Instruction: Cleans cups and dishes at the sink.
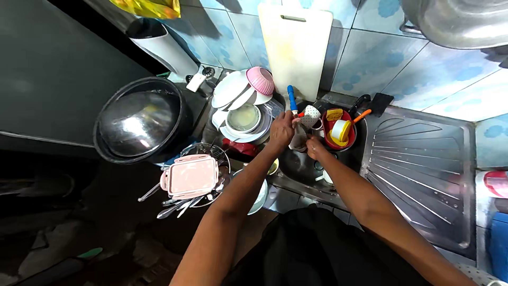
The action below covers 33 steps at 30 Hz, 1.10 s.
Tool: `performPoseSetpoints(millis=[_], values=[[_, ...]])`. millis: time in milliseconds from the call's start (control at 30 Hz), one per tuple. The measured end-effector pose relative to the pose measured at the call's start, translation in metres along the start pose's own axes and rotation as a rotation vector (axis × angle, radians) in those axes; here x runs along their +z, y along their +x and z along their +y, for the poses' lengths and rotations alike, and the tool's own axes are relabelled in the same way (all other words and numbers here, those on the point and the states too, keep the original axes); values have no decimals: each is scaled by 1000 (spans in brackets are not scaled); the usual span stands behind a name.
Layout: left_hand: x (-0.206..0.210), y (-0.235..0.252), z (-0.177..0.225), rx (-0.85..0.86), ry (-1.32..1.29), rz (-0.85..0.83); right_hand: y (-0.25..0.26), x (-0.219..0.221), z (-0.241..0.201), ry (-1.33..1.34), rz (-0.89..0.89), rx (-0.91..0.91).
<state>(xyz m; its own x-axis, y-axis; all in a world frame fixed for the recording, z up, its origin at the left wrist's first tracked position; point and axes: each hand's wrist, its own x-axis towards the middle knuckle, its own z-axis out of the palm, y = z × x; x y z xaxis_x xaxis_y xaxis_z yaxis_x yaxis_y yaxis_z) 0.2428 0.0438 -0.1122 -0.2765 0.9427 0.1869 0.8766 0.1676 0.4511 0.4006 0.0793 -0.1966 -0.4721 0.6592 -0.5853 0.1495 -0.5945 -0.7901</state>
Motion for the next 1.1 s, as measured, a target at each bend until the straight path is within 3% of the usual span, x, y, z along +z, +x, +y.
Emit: performPoseSetpoints(millis=[167, 333, 500, 600, 667, 733, 800, 967, 1033, 1100], values=[[33, -37, 23, -545, -480, 36, 22, -6, 2, 7, -1, -8], [102, -53, 35, -835, -542, -46, 16, -19, 0, -77, 18, 8], [114, -19, 28, -966, -464, -214, 0, -33, -3, -183, 27, 94], [139, -2, -2, -1003, -619, -248, 1, -36, 0, -107, 33, 122], [153, 5, -18, -860, -622, -307, -1, -33, -3, -68, 69, 116], [149, 11, -24, -597, -489, -376, -3, -32, -4, -54, 84, 116], [152, 11, -36, -484, -627, -302, 0, -34, -1, -45, 79, 128], [123, -11, 0, -1126, -940, -217, 2, -34, -3, -63, 58, 153], [124, -26, 14, -1261, -1199, -37, 5, -31, -3, -103, 39, 137], [127, -34, 26, -1285, -1319, 142, 10, -24, -5, -146, 42, 116]])
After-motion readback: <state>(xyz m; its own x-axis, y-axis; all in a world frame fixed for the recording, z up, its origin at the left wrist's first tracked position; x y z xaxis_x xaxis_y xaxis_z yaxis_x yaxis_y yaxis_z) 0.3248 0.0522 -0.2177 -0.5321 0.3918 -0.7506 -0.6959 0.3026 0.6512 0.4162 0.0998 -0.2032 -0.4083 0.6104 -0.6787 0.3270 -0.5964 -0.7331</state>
